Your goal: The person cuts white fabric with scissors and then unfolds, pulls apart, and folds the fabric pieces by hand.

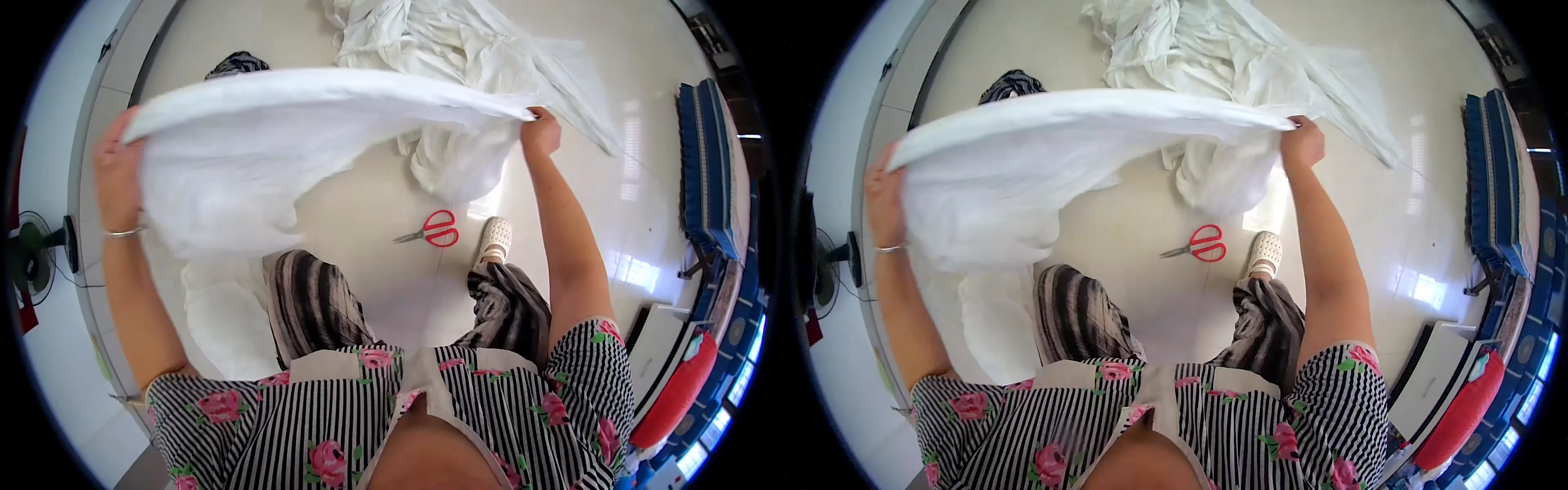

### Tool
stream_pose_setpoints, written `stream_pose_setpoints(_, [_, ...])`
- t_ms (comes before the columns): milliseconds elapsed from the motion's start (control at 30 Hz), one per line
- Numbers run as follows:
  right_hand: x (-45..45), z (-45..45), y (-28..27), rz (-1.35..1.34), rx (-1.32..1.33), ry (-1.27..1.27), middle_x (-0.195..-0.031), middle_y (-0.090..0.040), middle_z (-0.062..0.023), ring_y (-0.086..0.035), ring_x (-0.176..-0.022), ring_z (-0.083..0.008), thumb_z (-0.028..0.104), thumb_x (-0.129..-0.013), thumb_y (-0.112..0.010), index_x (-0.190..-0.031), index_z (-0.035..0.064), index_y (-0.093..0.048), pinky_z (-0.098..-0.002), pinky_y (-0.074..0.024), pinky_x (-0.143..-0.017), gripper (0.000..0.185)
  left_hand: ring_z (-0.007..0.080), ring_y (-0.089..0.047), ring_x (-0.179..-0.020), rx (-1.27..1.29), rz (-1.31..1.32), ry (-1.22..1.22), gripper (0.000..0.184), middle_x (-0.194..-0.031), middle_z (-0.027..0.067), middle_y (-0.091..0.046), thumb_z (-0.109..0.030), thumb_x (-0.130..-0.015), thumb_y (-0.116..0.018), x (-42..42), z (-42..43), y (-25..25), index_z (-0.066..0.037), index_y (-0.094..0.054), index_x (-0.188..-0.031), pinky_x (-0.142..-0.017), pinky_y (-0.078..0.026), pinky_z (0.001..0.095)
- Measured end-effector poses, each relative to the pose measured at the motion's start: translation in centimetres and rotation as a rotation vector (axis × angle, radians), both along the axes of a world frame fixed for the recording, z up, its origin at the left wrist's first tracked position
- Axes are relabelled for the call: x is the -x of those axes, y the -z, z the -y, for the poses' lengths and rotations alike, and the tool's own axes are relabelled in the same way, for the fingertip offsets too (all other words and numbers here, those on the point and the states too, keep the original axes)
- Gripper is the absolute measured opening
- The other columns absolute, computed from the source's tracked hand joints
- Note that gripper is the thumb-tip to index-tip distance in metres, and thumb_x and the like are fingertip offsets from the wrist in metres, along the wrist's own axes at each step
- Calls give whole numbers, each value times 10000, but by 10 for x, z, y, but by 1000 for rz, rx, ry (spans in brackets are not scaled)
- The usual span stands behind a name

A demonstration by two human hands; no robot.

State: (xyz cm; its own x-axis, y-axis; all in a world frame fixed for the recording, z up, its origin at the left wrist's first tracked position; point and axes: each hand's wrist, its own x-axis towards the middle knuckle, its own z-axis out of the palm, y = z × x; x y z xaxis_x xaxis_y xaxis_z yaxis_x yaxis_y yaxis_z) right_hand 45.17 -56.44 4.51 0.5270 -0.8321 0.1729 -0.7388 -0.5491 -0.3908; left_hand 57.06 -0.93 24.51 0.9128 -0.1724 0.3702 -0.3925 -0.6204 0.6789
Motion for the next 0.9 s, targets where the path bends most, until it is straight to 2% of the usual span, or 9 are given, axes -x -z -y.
stream_pose_setpoints(67, [15, 41, 8, 84, 74, 27, -875, -664, -76, -627, -831, -266, 160, -703, -580, -836, 192, -704, -369, -491, -710, 185, 138, -585, -899, 302, -240, -85, 281, -988, 88, -633, -14, -803, -513, -25, -43, -11, 16, -598, -1069, -823, -459, 267])
stream_pose_setpoints(233, [27, 134, -43, -138, 306, 22, -972, -655, -90, -617, -918, -292, 157, -716, -540, -1024, 237, -653, -396, -488, -787, 337, 154, -600, -872, -189, -47, 34, 277, -960, 78, -651, -51, -813, -516, -72, -80, 20, -13, -615, -1068, -793, -465, 268])
stream_pose_setpoints(300, [25, 243, -87, -244, 579, 6, -940, -652, -140, -630, -879, -289, 220, -766, -544, -999, 122, -656, -379, -505, -729, 277, 173, -610, -856, -351, 65, -24, 279, -939, 87, -659, -94, -811, -528, -111, -73, 26, -51, -626, -1069, -779, -463, 279])
stream_pose_setpoints(367, [38, 250, -217, -835, 865, 180, -924, -659, -140, -652, -803, -288, 246, -838, -512, -956, 95, -657, -383, -531, -664, 240, 222, -616, -852, -404, 191, -110, 291, -946, 122, -658, -149, -815, -526, -165, -70, 26, -96, -631, -1081, -773, -458, 304])
stream_pose_setpoints(400, [54, 300, -260, -903, 937, 297, -967, -655, -120, -648, -854, -281, 255, -879, -473, -954, 93, -663, -401, -533, -695, 261, 254, -617, -853, -389, 240, -137, 299, -960, 143, -654, -176, -821, -518, -187, -70, 24, -117, -630, -1093, -772, -457, 319])
stream_pose_setpoints(467, [98, 331, -363, -627, 979, 495, -979, -648, -124, -641, -871, -268, 255, -865, -485, -998, 79, -639, -381, -524, -714, 269, 300, -613, -881, -273, 148, -282, 312, -1008, 171, -636, -211, -839, -504, -189, -39, -9, -122, -620, -1114, -770, -461, 334])
stream_pose_setpoints(600, [189, 291, -488, 261, 801, 717, -1003, -635, -133, -627, -905, -244, 256, -838, -508, -1085, 52, -590, -340, -505, -753, 331, 274, -623, -890, -322, 466, -597, 323, -1005, 127, -646, -300, -833, -547, -225, -71, -53, -221, -610, -1140, -747, -472, 332])
stream_pose_setpoints(733, [226, 272, -460, 335, 699, 673, -1010, -624, -144, -616, -917, -233, 234, -812, -526, -1153, 32, -549, -314, -490, -772, 396, 259, -631, -856, -291, 453, -594, 326, -960, 83, -663, -273, -789, -619, -207, -95, -15, -285, -602, -1114, -724, -478, 344])
stream_pose_setpoints(900, [225, 339, -279, -45, 759, -110, -959, -624, -166, -615, -847, -275, 125, -791, -532, -1161, 38, -530, -336, -484, -727, 380, 268, -576, -855, -485, 312, -347, 304, -915, 67, -617, -11, -637, -684, -141, -91, 108, -125, -576, -898, -718, -456, 356])
